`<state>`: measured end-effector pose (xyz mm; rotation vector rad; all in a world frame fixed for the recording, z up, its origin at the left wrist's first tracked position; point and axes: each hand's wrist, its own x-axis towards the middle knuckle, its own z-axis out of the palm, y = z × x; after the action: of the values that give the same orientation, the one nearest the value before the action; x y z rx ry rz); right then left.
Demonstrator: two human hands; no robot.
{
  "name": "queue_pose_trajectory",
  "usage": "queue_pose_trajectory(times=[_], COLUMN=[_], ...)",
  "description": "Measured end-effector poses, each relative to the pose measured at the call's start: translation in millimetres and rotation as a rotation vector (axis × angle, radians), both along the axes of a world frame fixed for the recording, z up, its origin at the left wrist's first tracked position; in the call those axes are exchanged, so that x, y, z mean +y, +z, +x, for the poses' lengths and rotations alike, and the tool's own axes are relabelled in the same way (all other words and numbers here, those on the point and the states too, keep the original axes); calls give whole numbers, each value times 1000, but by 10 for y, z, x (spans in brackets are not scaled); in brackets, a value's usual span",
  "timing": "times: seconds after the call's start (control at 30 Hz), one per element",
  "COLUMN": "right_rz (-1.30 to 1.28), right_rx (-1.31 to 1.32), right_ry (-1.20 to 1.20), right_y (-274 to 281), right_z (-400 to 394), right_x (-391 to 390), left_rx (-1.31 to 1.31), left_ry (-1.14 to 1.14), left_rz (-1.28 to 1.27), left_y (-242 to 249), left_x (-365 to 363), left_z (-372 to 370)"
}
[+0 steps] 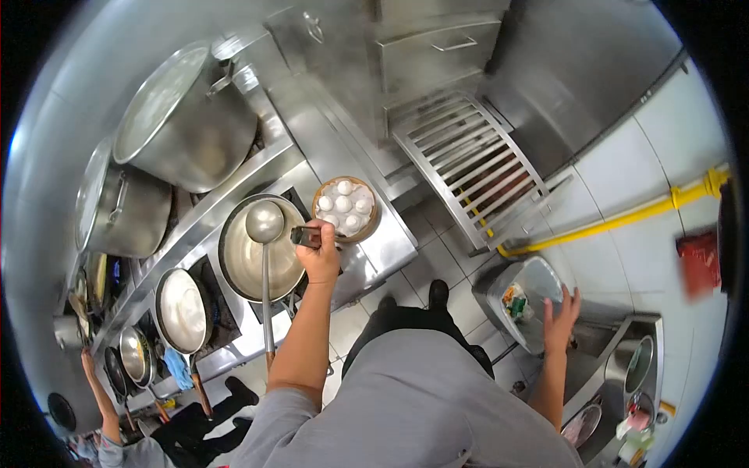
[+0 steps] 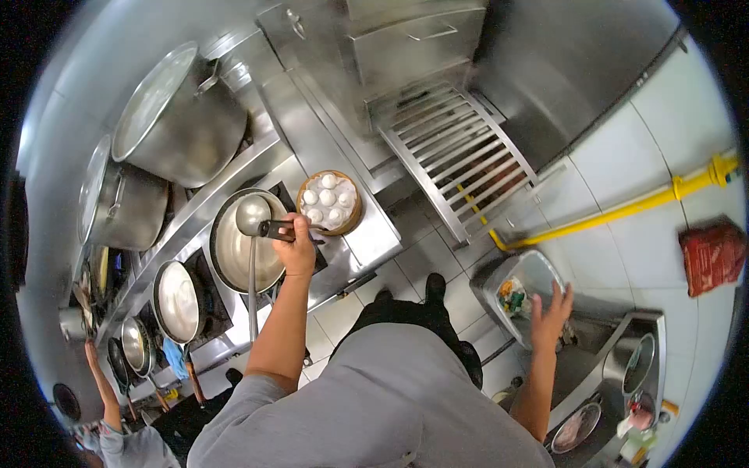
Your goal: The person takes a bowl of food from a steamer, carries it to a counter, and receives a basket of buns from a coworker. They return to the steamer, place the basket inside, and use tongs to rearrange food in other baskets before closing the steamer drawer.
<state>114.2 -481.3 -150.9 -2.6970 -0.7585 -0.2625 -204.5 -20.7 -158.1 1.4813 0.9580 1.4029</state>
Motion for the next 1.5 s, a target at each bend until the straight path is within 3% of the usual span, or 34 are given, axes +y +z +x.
queue_pose_trajectory(times=[0.1, 0.17, 0.2, 0.27, 0.4, 0.6, 0.7, 0.9, 0.97, 1.03, 1.1, 1.13, 1.2, 1.33, 1.5], right_rz=[163, 372, 376, 484, 442, 443, 344, 459, 490, 521, 454, 454, 437, 491, 522], right_rx=[125, 462, 461, 916, 809, 1100, 1185, 1084, 1163, 1243, 1109, 1106, 862, 950, 998], right_ry=[176, 250, 259, 143, 195, 167, 163, 214, 222, 226, 245, 244, 351, 294, 289], right_y=[-149, -110, -145, -260, -280, -270, -162, -173, -196, -246, -294, -286, -262, -492, -231], right_z=[353, 496, 570, 761, 872, 1020, 1130, 1325, 1378, 1398, 1387, 1367, 1299, 1305, 1472], right_x=[675, 1067, 1169, 1386, 1626, 1633, 1627, 1573, 1557, 1539, 1532, 1529, 1533, 1618, 2174], left_rx=[-53, -113, -226, -387, -284, -215, -281, -233, -132, -114, -138, -165, -223, -314, -37], left_ry=[86, 98, 163, 194, 210, -45, -89, -126, -131, -168, -200, -200, -272, -254, 75], left_rz=[-30, -79, -141, -113, -85, 116, 31, -73, -91, 5, 36, 125, 202, 212, 4], left_y=[16, -10, -76, 50, 458, 1008, 1206, 1080, 1086, 967, 937, 972, 1122, 1170, 966], left_x=[109, 170, 194, 204, 55, -132, -161, 5, -52, 33, 33, 8, -100, -387, -973], left_z=[155, 218, 241, 298, 292, 650, 1133, 2322, 2654, 2850, 2900, 2873, 2626, 1809, 739])
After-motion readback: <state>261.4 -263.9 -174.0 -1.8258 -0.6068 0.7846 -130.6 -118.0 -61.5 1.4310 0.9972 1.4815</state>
